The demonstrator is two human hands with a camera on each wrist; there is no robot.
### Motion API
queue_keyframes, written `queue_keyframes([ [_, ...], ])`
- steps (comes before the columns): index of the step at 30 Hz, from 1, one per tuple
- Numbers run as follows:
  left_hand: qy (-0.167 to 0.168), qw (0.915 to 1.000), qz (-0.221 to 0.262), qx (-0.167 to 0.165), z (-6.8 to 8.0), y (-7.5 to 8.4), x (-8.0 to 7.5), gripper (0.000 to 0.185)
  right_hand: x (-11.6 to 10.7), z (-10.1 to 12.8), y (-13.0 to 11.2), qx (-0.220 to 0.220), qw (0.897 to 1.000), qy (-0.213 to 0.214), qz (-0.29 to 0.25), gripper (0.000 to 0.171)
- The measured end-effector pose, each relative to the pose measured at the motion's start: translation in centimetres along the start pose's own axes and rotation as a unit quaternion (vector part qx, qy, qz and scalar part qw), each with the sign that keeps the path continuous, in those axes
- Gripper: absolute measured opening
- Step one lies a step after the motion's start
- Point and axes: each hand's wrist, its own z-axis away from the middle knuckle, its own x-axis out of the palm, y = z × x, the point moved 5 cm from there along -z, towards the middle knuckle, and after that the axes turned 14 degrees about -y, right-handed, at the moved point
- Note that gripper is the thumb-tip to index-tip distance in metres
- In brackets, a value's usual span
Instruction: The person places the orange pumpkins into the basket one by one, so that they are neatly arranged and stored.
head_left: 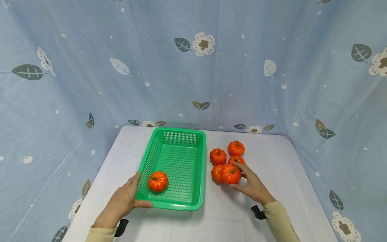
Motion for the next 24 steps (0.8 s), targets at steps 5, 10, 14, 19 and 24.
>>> queue_keyframes([
  [5,0.001,1.0,-0.001,0.001,0.0,0.0,0.0,0.139,0.2,-0.8,-0.9,-0.009,1.0,-0.007,-0.007,0.087],
  [10,-0.001,1.0,0.003,0.0,0.0,-0.1,0.0,0.14,0.3,-1.6,-1.8,-0.01,1.0,-0.01,-0.005,0.087],
  [14,-0.005,1.0,0.008,-0.003,0.1,-0.2,-0.1,0.141,0.4,-2.3,-2.3,-0.02,1.0,-0.013,-0.017,0.085],
  [19,-0.004,1.0,0.006,-0.001,0.2,-0.2,0.0,0.141,0.7,-3.2,-2.9,-0.035,0.999,-0.014,-0.031,0.085],
  [24,-0.001,1.0,0.005,0.002,0.1,0.0,0.1,0.14,0.9,-3.9,-3.5,-0.043,0.999,-0.007,-0.016,0.085],
])
